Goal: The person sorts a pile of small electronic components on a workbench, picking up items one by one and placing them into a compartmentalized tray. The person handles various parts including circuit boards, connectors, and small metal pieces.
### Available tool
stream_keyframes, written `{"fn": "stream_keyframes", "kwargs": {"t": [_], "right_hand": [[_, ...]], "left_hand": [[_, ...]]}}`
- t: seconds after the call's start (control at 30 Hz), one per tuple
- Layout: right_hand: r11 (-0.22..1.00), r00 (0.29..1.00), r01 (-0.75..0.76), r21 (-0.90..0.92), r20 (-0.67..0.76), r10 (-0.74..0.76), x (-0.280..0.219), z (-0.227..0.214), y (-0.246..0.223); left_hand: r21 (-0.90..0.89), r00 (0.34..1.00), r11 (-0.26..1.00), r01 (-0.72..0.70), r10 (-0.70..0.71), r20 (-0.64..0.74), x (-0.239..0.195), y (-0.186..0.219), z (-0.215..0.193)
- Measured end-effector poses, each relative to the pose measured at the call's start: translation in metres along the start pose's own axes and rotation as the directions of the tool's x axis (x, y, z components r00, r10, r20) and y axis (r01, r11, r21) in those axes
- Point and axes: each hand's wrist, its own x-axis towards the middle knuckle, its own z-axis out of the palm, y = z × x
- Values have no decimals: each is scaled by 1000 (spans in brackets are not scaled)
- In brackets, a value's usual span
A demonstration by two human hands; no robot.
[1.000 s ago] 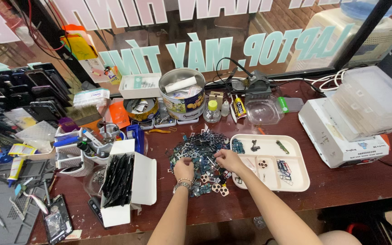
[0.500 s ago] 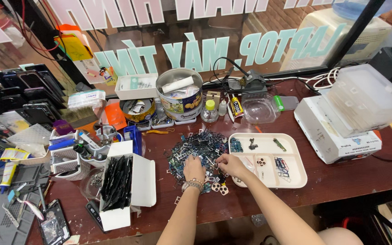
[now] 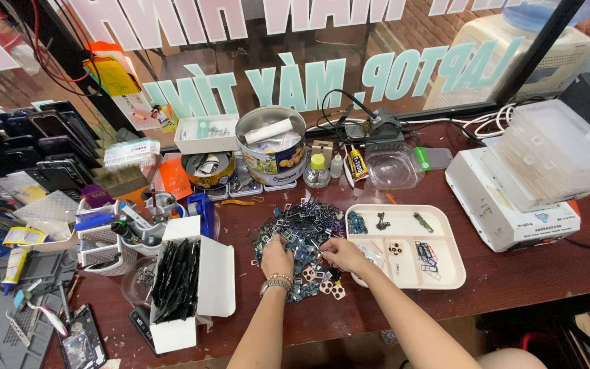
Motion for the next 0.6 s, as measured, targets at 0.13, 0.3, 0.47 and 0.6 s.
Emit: {"fn": "stream_keyframes", "kwargs": {"t": [0.13, 0.3, 0.47, 0.6], "right_hand": [[1000, 1000, -12, -1, -8, 12, -6, -4, -7], [1000, 1000, -30, -3, 7, 30, -9, -2, -13], [998, 999, -29, 53, 24, 28, -7, -1, -8], [979, 999, 6, 204, 34, -13, 2, 3, -5]], "left_hand": [[79, 998, 994, -68, 67, 19, 0, 9, -7], [129, 991, 989, -72, 56, 123, -4, 10, 11], [-158, 984, 981, 113, -89, 155, 9, -17, 41], [-599, 946, 754, 269, -92, 310, 29, -28, 63]]}}
